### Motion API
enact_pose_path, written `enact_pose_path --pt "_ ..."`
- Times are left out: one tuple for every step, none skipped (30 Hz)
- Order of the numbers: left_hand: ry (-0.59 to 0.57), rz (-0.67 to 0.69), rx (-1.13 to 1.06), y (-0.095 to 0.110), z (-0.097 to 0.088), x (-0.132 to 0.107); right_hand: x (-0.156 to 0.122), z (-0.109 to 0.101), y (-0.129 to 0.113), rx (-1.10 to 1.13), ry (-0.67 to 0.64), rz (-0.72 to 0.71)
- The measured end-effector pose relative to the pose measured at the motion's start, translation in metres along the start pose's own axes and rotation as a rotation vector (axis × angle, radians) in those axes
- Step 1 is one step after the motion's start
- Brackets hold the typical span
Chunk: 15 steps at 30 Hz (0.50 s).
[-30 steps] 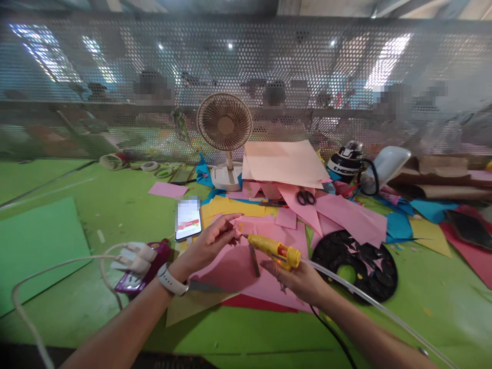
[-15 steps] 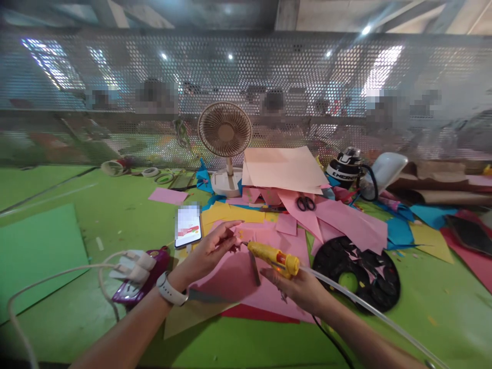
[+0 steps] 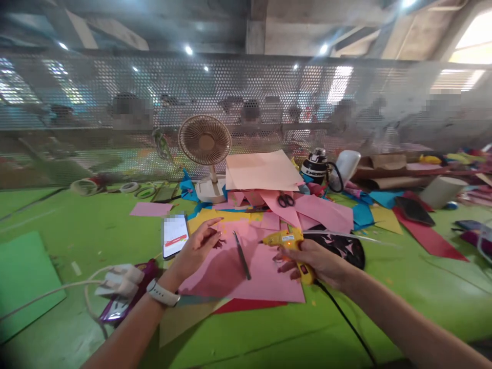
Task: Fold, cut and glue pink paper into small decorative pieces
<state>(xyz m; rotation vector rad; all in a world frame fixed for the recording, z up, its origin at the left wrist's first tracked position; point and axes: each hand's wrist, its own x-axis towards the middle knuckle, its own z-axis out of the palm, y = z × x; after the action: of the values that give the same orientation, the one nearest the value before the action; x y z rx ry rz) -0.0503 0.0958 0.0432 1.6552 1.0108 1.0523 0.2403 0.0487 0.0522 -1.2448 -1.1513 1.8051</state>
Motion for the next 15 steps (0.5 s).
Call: enact_pose_path --pt "0.005 0.001 -0.004 0.000 -0.001 0.001 -0.007 -0.005 0.000 -0.015 0.002 0.033" --pt "0.005 0.000 -0.009 0.000 -0.002 0.001 -0.014 -0.011 0.000 -0.039 0.009 0.058" --pt "0.005 0.000 -0.015 0.000 -0.003 0.002 -0.021 -0.016 0.001 -0.070 0.027 0.072" --pt "0.010 0.001 -0.018 0.000 -0.004 0.002 -0.026 -0.022 0.003 -0.106 0.056 0.076" --pt "0.016 0.002 -0.019 -0.001 -0.005 0.003 -0.031 -0.028 0.005 -0.144 0.099 0.073" --pt "0.024 0.003 -0.017 -0.001 -0.007 0.004 -0.035 -0.033 0.007 -0.183 0.148 0.069" --pt "0.034 0.006 -0.013 0.000 -0.008 0.004 -0.037 -0.039 0.010 -0.218 0.194 0.066" --pt "0.044 0.006 -0.013 0.000 -0.009 0.005 -0.039 -0.044 0.012 -0.245 0.228 0.068" --pt "0.050 0.004 -0.020 0.000 -0.010 0.005 -0.040 -0.050 0.015 -0.264 0.252 0.074" --pt "0.055 -0.002 -0.033 0.001 -0.010 0.006 -0.040 -0.055 0.016 -0.274 0.271 0.082" --pt "0.059 -0.008 -0.051 0.001 -0.011 0.006 -0.039 -0.060 0.017 -0.280 0.285 0.086" --pt "0.063 -0.013 -0.070 0.001 -0.011 0.007 -0.038 -0.064 0.017 -0.286 0.296 0.083" --pt "0.066 -0.017 -0.085 0.002 -0.012 0.007 -0.037 -0.069 0.016 -0.307 0.306 0.079" --pt "0.068 -0.018 -0.096 0.001 -0.012 0.008 -0.036 -0.073 0.015 -0.351 0.309 0.066" --pt "0.073 -0.015 -0.102 0.001 -0.012 0.008 -0.034 -0.076 0.013 -0.428 0.314 0.040"
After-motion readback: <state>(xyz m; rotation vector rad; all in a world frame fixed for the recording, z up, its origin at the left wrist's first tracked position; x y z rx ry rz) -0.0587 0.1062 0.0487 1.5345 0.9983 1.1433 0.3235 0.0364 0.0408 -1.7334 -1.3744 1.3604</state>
